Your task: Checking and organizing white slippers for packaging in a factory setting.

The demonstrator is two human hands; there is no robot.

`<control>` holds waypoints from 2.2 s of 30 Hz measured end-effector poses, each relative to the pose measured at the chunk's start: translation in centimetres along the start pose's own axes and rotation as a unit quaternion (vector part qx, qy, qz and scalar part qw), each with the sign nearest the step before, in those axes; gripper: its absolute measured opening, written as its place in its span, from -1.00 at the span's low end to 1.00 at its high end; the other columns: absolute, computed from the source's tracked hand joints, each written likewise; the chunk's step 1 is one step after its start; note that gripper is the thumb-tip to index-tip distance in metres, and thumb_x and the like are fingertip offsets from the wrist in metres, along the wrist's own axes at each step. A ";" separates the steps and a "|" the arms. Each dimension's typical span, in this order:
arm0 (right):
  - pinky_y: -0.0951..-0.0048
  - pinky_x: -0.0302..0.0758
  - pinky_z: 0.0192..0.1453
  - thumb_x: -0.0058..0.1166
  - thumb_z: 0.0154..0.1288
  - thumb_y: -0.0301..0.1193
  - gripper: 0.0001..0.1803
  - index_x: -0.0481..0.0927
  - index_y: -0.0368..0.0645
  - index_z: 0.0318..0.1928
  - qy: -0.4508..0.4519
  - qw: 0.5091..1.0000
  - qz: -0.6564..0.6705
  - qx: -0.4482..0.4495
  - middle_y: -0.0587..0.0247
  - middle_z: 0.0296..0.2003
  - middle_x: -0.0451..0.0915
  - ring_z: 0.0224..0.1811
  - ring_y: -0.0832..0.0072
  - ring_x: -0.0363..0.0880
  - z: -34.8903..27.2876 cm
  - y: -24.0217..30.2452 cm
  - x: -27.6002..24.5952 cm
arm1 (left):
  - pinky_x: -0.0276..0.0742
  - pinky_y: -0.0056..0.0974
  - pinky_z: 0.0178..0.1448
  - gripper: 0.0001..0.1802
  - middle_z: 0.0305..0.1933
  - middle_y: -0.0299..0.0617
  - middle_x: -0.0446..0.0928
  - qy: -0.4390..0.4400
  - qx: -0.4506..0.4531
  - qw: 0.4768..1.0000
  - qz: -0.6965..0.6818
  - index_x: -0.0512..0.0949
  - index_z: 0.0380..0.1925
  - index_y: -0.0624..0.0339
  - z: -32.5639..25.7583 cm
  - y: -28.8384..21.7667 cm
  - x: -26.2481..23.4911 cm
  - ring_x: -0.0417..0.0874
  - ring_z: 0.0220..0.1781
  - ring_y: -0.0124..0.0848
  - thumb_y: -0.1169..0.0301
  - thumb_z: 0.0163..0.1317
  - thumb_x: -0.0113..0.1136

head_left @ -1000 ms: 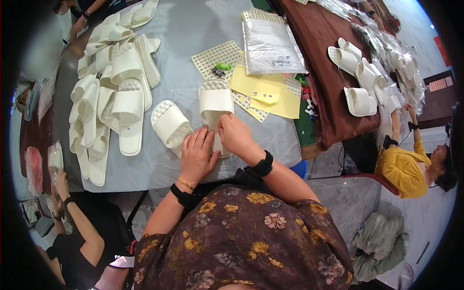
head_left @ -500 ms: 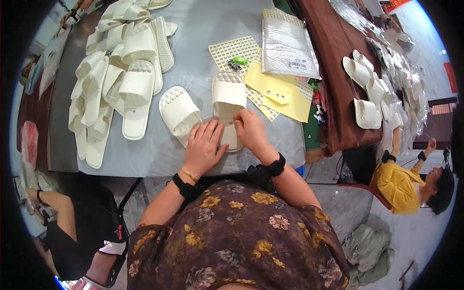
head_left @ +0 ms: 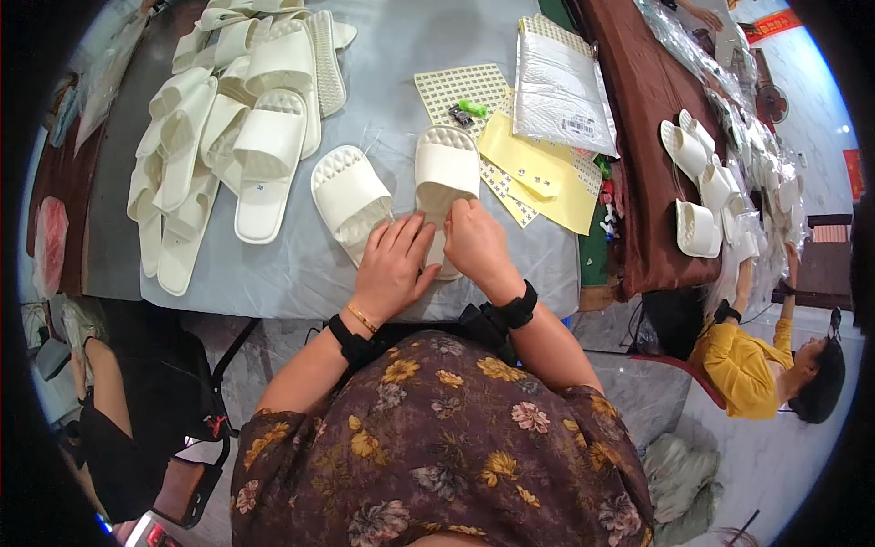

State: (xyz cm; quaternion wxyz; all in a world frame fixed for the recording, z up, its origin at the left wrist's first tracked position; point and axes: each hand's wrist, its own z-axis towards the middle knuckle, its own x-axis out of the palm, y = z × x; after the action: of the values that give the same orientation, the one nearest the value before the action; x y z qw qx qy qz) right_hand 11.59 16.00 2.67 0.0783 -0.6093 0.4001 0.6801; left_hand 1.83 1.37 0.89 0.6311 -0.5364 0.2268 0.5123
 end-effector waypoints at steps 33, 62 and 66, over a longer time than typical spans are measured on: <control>0.31 0.47 -0.34 0.10 0.29 -0.44 -0.85 0.57 -0.30 -0.32 0.010 0.971 0.240 0.013 0.09 -0.50 0.61 -0.48 0.34 0.56 0.0 -5.5 -5.1 | 0.18 0.02 0.47 -0.36 0.32 -0.04 0.42 -0.005 -0.008 1.000 0.008 0.44 0.23 0.18 -0.1 0.3 0.3 0.40 0.37 -0.13 0.16 0.17 0.29; 0.06 0.57 -0.16 0.19 0.20 -0.30 -0.77 0.62 -0.23 -0.35 -0.072 0.987 -0.077 0.118 -0.04 -0.37 0.68 -0.27 -0.01 0.66 4.6 -14.5 -8.4 | 0.17 0.03 0.47 -0.38 0.31 -0.02 0.42 -0.007 0.005 1.000 0.014 0.44 0.22 0.21 -0.1 0.1 0.0 0.40 0.36 -0.12 0.17 0.19 0.25; 0.09 0.56 -0.12 0.15 0.22 -0.35 -0.84 0.64 -0.19 -0.32 -0.119 0.992 -0.030 0.032 0.01 -0.32 0.67 -0.23 0.02 0.65 6.0 -13.9 -7.2 | 0.17 0.03 0.47 -0.38 0.31 -0.02 0.42 -0.007 0.005 1.000 0.011 0.44 0.22 0.22 -0.1 0.1 -0.1 0.39 0.36 -0.12 0.17 0.19 0.25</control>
State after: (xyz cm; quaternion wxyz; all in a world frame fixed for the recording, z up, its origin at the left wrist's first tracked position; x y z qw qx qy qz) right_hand 17.04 31.88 2.46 0.1655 -0.5328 0.3913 0.7319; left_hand 1.74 1.28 0.87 0.6301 -0.5270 0.2309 0.5214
